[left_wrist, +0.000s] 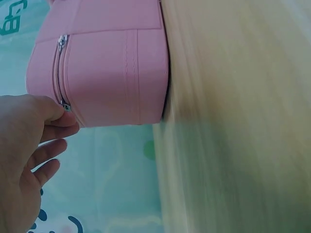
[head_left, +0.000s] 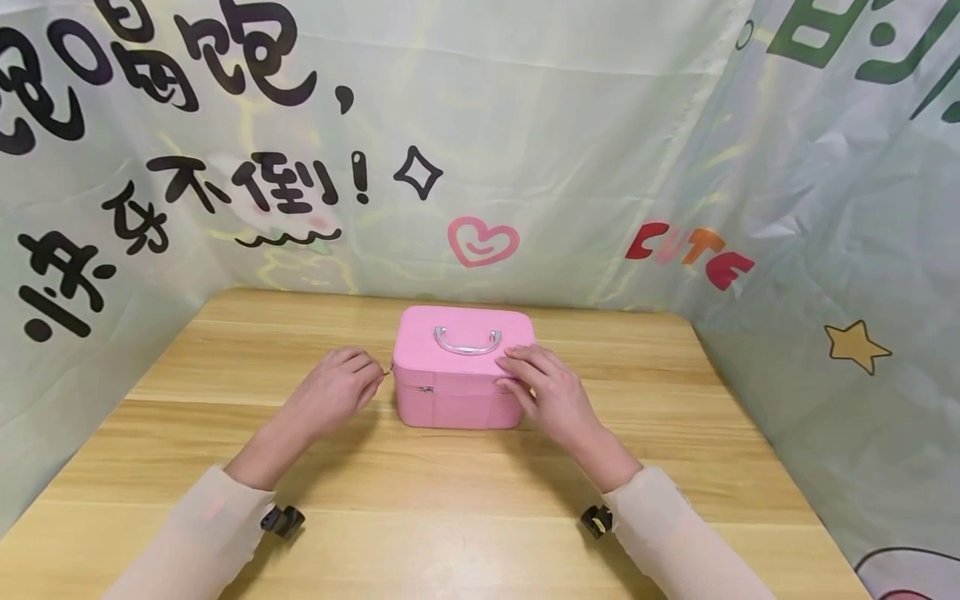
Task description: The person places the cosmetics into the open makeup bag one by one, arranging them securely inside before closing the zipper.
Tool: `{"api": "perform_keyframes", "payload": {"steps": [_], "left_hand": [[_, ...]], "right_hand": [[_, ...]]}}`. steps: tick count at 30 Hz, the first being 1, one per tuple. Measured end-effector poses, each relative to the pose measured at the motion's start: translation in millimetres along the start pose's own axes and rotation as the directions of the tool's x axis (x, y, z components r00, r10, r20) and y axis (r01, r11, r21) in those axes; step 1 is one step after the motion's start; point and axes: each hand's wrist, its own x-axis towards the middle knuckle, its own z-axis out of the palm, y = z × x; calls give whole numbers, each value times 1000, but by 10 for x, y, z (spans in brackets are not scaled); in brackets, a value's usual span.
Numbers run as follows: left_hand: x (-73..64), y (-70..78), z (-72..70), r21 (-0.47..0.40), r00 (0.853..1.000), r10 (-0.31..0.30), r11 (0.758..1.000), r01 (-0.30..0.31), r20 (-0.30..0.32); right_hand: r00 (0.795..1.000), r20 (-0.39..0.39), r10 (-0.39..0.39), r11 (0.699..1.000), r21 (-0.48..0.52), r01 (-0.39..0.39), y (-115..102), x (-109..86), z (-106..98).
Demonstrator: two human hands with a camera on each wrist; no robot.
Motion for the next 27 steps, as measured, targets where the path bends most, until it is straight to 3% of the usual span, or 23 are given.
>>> {"api": "perform_keyframes", "payload": {"steps": [6,13,19,23,27], "left_hand": [[-29,110,-54,-2,997,60,998,-60,-45],[-60,328,-64,-9,1000,-13,1000,13,-19],[-2,584,-2,-23,998,-64,998,64,5],[51,706,30,24,996,-84,996,84,3],[67,738,26,88,997,-81,993,82,-15]], "right_hand": [[1000,-8,1,1000,-1,-1,1,4,-4],[1000,-13,-3,1000,-2,3,-1,0,15],[1000,-22,-9,1000,0,9,-12,0,22],[1000,-25,-16,1000,-3,16,-20,-2,25],[1000,-23,-16,1000,-4,16,-22,-3,22]]}}
